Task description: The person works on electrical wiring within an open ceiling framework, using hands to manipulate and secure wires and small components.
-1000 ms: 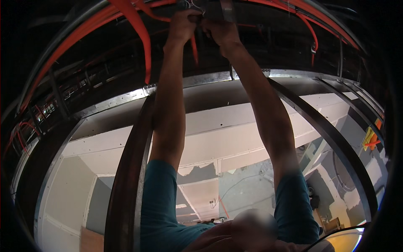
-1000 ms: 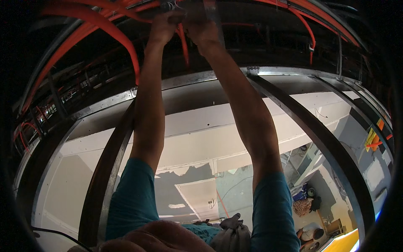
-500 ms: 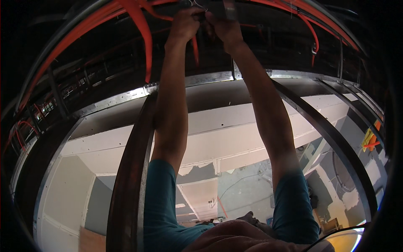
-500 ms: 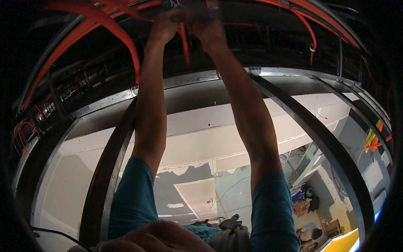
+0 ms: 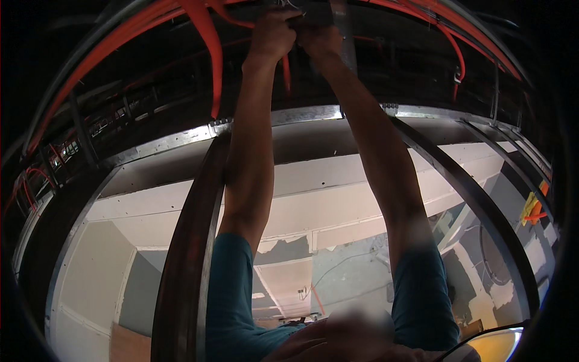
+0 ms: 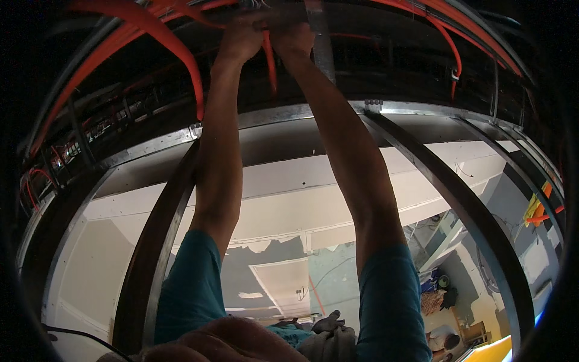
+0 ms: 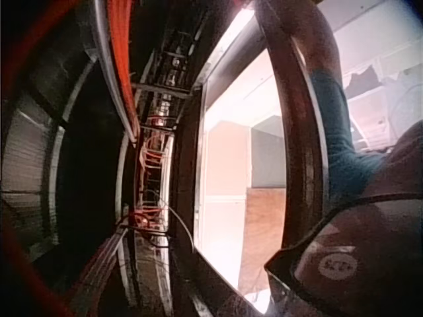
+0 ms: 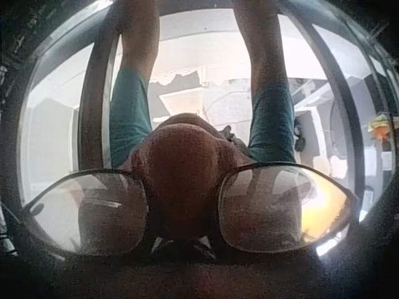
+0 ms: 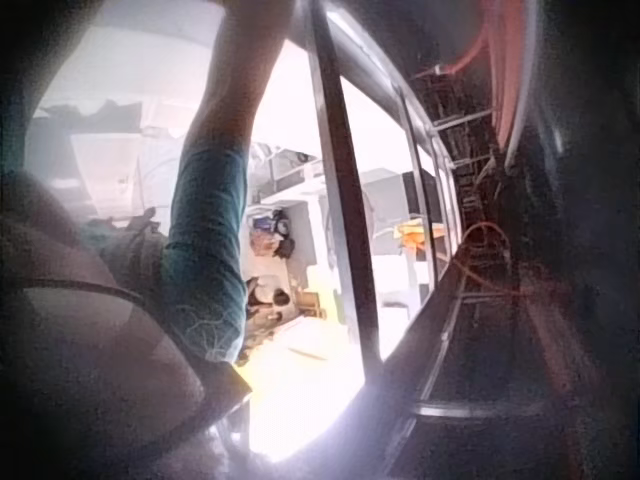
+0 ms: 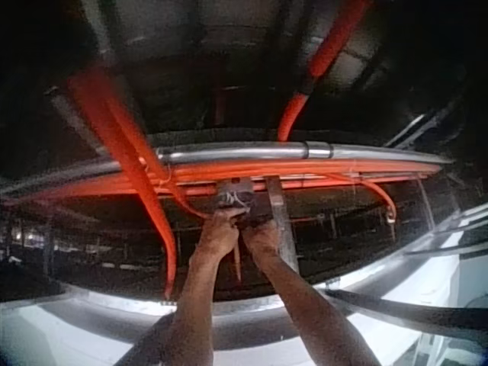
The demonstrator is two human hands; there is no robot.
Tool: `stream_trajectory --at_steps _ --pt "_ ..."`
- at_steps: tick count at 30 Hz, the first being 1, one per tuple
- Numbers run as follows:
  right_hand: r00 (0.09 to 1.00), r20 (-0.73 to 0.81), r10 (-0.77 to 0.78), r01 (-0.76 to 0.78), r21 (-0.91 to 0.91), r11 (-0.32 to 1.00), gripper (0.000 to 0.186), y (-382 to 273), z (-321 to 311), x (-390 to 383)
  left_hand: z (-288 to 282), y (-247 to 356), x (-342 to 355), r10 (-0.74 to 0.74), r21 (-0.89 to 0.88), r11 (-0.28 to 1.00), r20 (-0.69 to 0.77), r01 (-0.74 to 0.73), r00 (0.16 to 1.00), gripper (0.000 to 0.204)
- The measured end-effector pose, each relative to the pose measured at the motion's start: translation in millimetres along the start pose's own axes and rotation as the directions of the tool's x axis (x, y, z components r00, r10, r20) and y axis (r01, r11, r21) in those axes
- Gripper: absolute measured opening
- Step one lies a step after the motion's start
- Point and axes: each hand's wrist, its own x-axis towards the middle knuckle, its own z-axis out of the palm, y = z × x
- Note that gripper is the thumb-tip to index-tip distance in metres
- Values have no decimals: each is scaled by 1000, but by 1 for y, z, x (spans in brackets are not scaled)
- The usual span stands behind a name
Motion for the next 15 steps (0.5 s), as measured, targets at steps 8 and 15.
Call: stream_trajectory --at_steps 8,15 --pt "992 -118 43 -49 -45 998 50 12 3 1 8 8 4 -106 199 974 -29 110 994 40" --pt "959 -284 -8 22 44 999 59 20 9 6 27 5 10 139 285 952 -87 -109 986 33"
